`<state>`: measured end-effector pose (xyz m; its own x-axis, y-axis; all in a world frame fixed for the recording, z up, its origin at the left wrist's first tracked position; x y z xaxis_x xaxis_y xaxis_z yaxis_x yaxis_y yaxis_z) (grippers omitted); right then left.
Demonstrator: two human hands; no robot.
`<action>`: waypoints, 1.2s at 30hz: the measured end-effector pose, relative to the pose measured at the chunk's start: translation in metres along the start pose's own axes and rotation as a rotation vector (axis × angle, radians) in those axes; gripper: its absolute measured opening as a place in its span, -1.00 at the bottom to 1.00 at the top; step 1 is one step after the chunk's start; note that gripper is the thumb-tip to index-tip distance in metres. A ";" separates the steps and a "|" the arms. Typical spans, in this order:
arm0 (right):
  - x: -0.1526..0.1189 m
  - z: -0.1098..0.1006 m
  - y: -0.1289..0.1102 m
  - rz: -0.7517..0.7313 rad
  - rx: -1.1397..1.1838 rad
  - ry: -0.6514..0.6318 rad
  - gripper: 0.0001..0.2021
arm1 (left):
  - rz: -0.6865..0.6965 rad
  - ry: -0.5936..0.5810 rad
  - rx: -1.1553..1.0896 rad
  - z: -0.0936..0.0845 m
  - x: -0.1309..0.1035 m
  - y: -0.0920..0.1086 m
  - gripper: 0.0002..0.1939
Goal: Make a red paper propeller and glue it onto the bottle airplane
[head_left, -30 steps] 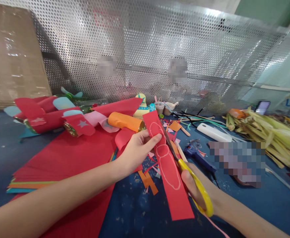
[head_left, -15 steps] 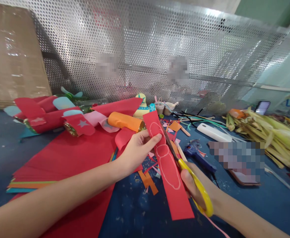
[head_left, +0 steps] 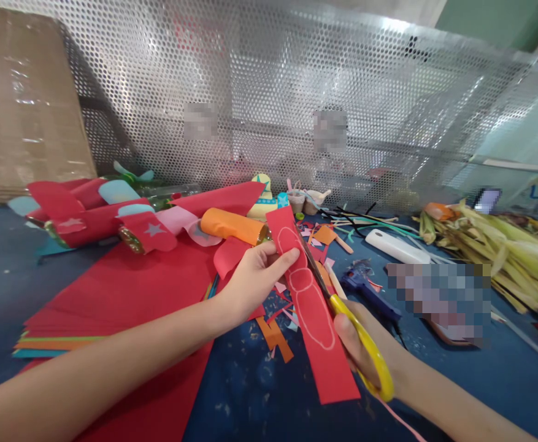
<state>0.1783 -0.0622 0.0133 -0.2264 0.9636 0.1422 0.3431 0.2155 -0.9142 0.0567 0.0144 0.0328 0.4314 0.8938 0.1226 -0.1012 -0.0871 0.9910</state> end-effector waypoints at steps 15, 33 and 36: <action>-0.001 -0.001 -0.008 0.022 -0.060 -0.074 -0.40 | -0.024 -0.019 -0.056 0.001 -0.001 -0.001 -0.76; -0.005 0.005 -0.008 -0.014 -0.026 -0.015 -0.45 | 0.053 0.053 -0.017 -0.007 0.005 0.002 -0.81; -0.006 0.004 -0.005 0.020 -0.007 -0.032 -0.46 | 0.056 0.035 0.020 -0.004 0.002 0.004 -0.81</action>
<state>0.1739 -0.0698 0.0159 -0.2484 0.9622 0.1116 0.3540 0.1974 -0.9142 0.0539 0.0174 0.0372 0.3938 0.9021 0.1766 -0.1060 -0.1462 0.9836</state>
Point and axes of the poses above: each hand's wrist, its own x-axis towards the middle knuckle, its own z-axis out of the palm, y = z × x, the point moved 7 cm from there along x, towards the middle knuckle, and after that the axes turned 7 degrees about x, right-handed, at the moved point
